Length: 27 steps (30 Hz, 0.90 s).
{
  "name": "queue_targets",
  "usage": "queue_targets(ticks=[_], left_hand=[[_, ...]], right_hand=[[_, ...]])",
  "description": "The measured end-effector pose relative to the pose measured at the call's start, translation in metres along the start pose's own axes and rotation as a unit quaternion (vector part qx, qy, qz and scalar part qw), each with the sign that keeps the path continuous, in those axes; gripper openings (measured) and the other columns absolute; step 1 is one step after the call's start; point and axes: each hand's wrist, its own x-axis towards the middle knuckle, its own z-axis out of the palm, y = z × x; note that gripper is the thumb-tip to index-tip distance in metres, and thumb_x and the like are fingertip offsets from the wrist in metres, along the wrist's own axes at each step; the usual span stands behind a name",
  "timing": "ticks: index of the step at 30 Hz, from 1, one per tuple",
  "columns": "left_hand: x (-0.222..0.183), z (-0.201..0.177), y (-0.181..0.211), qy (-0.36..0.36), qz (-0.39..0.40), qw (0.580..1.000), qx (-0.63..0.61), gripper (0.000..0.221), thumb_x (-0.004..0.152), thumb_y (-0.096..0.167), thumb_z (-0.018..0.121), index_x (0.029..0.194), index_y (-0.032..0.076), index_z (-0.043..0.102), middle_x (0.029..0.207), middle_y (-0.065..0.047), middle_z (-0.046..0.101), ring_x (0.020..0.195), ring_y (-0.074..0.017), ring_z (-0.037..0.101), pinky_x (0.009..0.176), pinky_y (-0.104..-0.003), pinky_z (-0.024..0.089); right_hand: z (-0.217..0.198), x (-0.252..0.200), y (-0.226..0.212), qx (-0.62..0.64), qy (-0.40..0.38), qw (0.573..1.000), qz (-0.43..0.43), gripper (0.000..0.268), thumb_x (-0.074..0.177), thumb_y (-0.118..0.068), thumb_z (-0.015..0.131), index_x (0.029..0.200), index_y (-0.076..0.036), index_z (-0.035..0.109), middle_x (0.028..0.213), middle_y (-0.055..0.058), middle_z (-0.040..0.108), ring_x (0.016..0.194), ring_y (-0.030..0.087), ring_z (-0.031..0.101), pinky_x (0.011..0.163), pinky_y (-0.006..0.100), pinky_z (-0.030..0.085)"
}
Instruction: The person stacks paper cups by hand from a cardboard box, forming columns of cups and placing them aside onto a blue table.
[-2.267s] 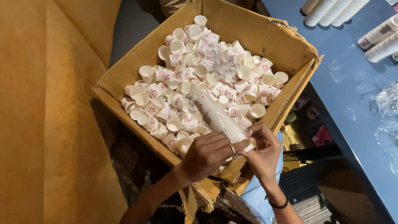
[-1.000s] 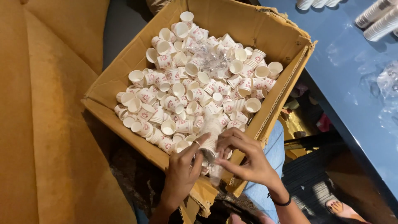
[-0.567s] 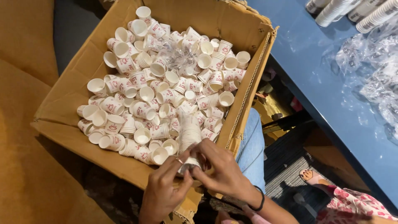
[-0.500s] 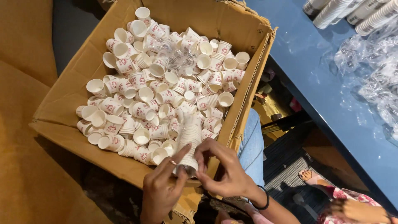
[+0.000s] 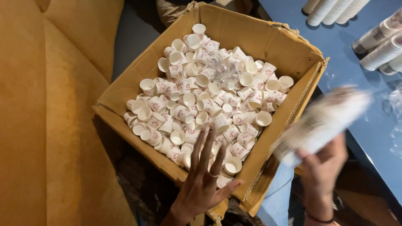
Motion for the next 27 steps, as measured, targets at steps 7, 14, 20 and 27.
queue_targets(ticks=[7,14,20,27], left_hand=[[0.005,0.006,-0.009,-0.152,-0.103,0.968,0.174,0.095,0.089,0.055,0.07,0.16,0.028,0.013,0.162,-0.025,0.017,0.152,-0.0416,0.017,0.12,-0.068,0.01],[0.01,0.0,-0.003,-0.424,-0.3,0.846,0.119,0.061,0.1,0.048,0.055,0.136,-0.001,0.057,0.113,-0.024,0.068,0.109,-0.0362,0.065,0.096,-0.048,0.05],[-0.008,0.016,-0.018,-0.374,-0.268,0.878,0.135,0.059,0.102,0.044,0.054,0.135,-0.005,0.055,0.102,-0.024,0.067,0.097,-0.0326,0.066,0.087,-0.047,0.052],[-0.013,0.012,-0.011,-0.32,-0.271,0.895,0.155,0.056,0.099,0.043,0.057,0.125,-0.006,0.059,0.098,-0.024,0.066,0.088,-0.0315,0.066,0.074,-0.047,0.054]], right_hand=[[-0.18,0.106,0.082,-0.451,0.205,0.836,-0.237,0.059,0.097,-0.007,0.08,0.145,0.006,0.048,0.13,0.023,0.069,0.113,0.032,0.074,0.105,0.042,0.062],[-0.243,0.12,0.149,-0.59,0.238,0.749,-0.185,0.092,0.093,-0.015,0.084,0.154,0.018,0.025,0.13,0.031,0.067,0.119,0.043,0.069,0.115,0.047,0.054],[-0.296,0.181,0.179,-0.6,0.307,0.729,-0.116,0.102,0.087,-0.018,0.085,0.156,0.015,0.018,0.13,0.032,0.065,0.126,0.046,0.065,0.114,0.047,0.052],[-0.21,0.173,0.131,-0.631,0.397,0.637,-0.197,0.097,0.102,-0.04,0.083,0.158,-0.002,0.013,0.137,0.02,0.054,0.13,0.032,0.052,0.112,0.049,0.044]])
